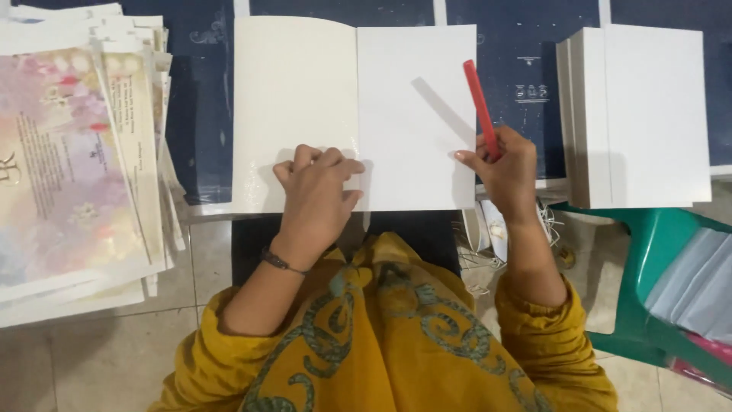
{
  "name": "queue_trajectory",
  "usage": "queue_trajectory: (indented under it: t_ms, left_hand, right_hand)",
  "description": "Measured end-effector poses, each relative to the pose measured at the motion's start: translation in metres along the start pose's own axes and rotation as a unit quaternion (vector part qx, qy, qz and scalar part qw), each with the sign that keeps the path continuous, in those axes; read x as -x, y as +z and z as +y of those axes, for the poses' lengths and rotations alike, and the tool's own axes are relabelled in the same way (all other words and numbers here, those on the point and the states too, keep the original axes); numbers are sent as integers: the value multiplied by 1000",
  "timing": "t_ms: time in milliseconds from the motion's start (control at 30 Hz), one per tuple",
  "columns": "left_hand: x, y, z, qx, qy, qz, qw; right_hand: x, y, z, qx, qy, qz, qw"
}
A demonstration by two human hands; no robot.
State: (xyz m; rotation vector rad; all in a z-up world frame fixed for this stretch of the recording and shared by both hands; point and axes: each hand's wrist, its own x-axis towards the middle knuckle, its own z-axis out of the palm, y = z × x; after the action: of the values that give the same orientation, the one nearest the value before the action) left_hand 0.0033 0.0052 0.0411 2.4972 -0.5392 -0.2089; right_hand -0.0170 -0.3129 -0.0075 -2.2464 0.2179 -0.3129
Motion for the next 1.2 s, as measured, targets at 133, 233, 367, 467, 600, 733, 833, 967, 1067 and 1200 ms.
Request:
queue_trajectory:
  t_ms: [133,233,367,467,600,733,833,967,1067,1200]
  left_hand:
    - [-1,-6,4,-11,3,-19,1000]
    - [11,-11,12,-16,42,-62,997]
    - [54,-4,3,236,47,-106,965]
    - [83,28,-39,487,-59,-112,864]
    - [99,84,-118,671,-117,88,727]
    - [44,50,-85,722,-24,148,675]
    - [3,34,-35,546,23,143,825]
    - [-25,26,22,237,84,113,961]
    - [-25,36,32,5,44,11,999]
    - [-29,48,27,-81,53,-22,995]
  right_hand:
    - [-1,3,7,24,45,-14,999]
    - [0,4,5,49,50,-15,997]
    - [2,7,6,65,64,-9,996]
    - [1,8,4,69,72,-9,995]
    - [3,8,3,59,75,-11,995]
    - [-3,20,-9,90,32,-4,995]
    - [-3,34,-10,105,47,-13,993]
    - [1,22,-22,16,35,-23,999]
    - [12,3,-43,-24,-22,-16,999]
    - [28,5,-48,16,-48,-60,997]
